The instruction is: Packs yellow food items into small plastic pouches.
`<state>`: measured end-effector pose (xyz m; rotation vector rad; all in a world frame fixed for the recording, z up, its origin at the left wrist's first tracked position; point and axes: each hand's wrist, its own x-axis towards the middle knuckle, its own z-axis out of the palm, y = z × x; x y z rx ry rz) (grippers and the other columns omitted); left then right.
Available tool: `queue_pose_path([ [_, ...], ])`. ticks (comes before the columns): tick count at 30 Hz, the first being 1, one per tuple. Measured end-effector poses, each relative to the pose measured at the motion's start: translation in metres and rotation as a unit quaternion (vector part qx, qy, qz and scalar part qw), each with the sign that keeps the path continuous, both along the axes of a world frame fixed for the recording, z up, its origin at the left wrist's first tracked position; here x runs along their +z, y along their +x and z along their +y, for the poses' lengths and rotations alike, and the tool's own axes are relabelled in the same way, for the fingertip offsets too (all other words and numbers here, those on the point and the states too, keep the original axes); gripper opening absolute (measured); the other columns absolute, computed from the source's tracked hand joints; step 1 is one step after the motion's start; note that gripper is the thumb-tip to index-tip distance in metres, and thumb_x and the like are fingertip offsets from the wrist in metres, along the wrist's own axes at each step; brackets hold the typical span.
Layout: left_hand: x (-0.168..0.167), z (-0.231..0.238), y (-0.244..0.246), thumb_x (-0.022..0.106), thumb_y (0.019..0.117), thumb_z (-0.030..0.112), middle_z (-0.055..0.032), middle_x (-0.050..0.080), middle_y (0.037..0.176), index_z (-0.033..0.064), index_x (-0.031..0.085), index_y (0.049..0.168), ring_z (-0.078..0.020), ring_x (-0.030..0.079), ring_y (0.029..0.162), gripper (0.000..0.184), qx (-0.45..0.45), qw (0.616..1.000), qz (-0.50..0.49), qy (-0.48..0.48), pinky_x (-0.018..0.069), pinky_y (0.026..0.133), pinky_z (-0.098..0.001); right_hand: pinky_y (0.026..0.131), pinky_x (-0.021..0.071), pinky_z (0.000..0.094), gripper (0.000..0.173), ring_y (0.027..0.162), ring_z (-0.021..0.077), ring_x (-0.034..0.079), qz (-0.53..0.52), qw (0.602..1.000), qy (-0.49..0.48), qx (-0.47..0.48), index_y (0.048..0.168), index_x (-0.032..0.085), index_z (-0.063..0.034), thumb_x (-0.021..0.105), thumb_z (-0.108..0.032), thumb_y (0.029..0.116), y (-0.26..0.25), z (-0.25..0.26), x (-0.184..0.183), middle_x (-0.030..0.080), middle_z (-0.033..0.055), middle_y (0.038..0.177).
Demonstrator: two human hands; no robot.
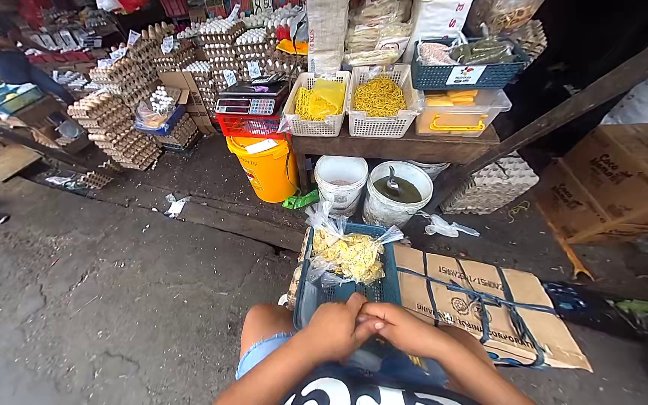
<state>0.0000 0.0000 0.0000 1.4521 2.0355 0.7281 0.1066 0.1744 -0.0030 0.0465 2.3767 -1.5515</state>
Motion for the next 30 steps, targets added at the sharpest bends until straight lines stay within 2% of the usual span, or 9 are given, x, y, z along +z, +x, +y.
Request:
queue_pose_path([
  [3, 0.013, -0.004, -0.009, 0.05, 0.1077, 0.038, -0.0243, 0.068, 0.09, -0.0043, 0.061, 0.12, -0.0417, 0.069, 0.088, 0.046, -0.063, 0.996, -0.041, -0.045, 0.0533, 0.081, -0.0613, 0.062, 0.0413, 0.026, 0.031, 0.064, 0.0057, 0.048, 0.021, 1.0, 0.023, -0.002, 0.093, 0.068, -0.0016, 0.051, -0.025, 0.1065, 0.008, 0.016, 0.008, 0.056, 0.0014, 0.073],
  [6, 0.012, -0.013, -0.022, 0.043, 0.1103, 0.024, -0.0185, 0.067, 0.089, -0.0051, 0.067, 0.104, -0.0294, 0.066, 0.084, 0.038, -0.095, 0.99, -0.101, 0.008, 0.052, 0.08, -0.0503, 0.064, 0.043, 0.0232, 0.032, 0.065, 0.0023, 0.05, 0.055, 0.998, 0.037, -0.013, 0.096, 0.073, -0.0027, 0.052, -0.025, 0.1059, 0.013, 0.032, 0.014, 0.061, 0.0001, 0.075],
  [10, 0.004, -0.018, -0.043, 0.053, 0.1051, 0.02, 0.0051, 0.064, 0.077, 0.0021, 0.073, 0.093, 0.0029, 0.051, 0.066, 0.029, 0.028, 0.965, -0.253, 0.071, 0.0441, 0.065, -0.0194, 0.091, 0.0549, 0.0465, 0.031, 0.096, 0.0255, 0.071, 0.175, 0.963, 0.202, -0.037, 0.099, 0.078, -0.0036, 0.057, -0.026, 0.1044, 0.001, 0.028, 0.0, 0.076, 0.0115, 0.094],
  [13, 0.003, -0.011, -0.025, 0.042, 0.1083, 0.019, 0.0144, 0.041, 0.059, 0.0099, 0.065, 0.096, 0.0035, 0.035, 0.048, 0.028, 0.078, 0.904, -0.409, 0.099, 0.0306, 0.047, -0.0158, 0.093, 0.0551, 0.0532, 0.022, 0.104, 0.0315, 0.07, 0.269, 0.914, 0.284, -0.109, 0.096, 0.081, -0.011, 0.064, -0.026, 0.0995, -0.018, 0.021, -0.019, 0.076, 0.0094, 0.1],
  [17, -0.01, -0.002, 0.007, 0.039, 0.1085, 0.021, 0.0143, 0.052, 0.063, 0.0147, 0.062, 0.098, 0.0031, 0.05, 0.054, 0.026, -0.057, 0.843, -0.519, 0.126, 0.0437, 0.053, -0.0155, 0.102, 0.0509, 0.0245, 0.012, 0.119, 0.0073, 0.061, 0.266, 0.94, -0.126, -0.171, 0.088, 0.081, -0.0118, 0.071, -0.017, 0.0917, -0.025, 0.001, -0.003, 0.07, 0.001, 0.122],
  [19, -0.021, -0.001, -0.007, 0.047, 0.1046, 0.021, 0.0148, 0.058, 0.068, 0.015, 0.065, 0.094, 0.0036, 0.054, 0.058, 0.022, -0.009, 0.861, -0.488, 0.144, 0.0467, 0.056, -0.0168, 0.101, 0.0513, 0.0241, 0.012, 0.121, 0.0066, 0.061, 0.211, 0.922, -0.289, -0.148, 0.084, 0.08, -0.0145, 0.076, -0.024, 0.0892, -0.023, -0.007, -0.005, 0.07, -0.0017, 0.126],
  [21, -0.021, 0.0, -0.031, 0.056, 0.1002, 0.014, 0.0114, 0.064, 0.073, 0.0098, 0.07, 0.088, 0.0029, 0.057, 0.063, 0.019, 0.071, 0.888, -0.428, 0.155, 0.0496, 0.061, -0.0191, 0.102, 0.0505, 0.0271, 0.015, 0.123, 0.0094, 0.06, 0.156, 0.918, -0.325, -0.167, 0.082, 0.078, -0.013, 0.079, -0.027, 0.0865, -0.02, -0.007, -0.014, 0.07, 0.001, 0.126],
  [24, -0.005, 0.003, -0.038, 0.057, 0.1026, 0.016, 0.0098, 0.061, 0.071, 0.0047, 0.07, 0.089, 0.0048, 0.052, 0.057, 0.021, 0.096, 0.935, -0.322, 0.116, 0.0456, 0.056, -0.0153, 0.1, 0.0517, 0.0282, 0.009, 0.12, 0.0116, 0.061, 0.112, 0.918, -0.283, -0.254, 0.082, 0.074, -0.0077, 0.076, -0.016, 0.0853, -0.015, -0.003, -0.022, 0.07, 0.0058, 0.122],
  [30, -0.004, 0.013, -0.014, 0.063, 0.0993, 0.018, -0.0112, 0.066, 0.097, -0.0029, 0.069, 0.105, -0.0117, 0.062, 0.081, 0.022, 0.098, 0.966, -0.187, 0.151, 0.0531, 0.078, -0.0284, 0.099, 0.0525, 0.0265, 0.015, 0.113, 0.01, 0.064, 0.126, 0.912, -0.196, -0.337, 0.093, 0.074, -0.0002, 0.061, -0.006, 0.0945, -0.006, -0.011, -0.034, 0.071, 0.0081, 0.116],
])
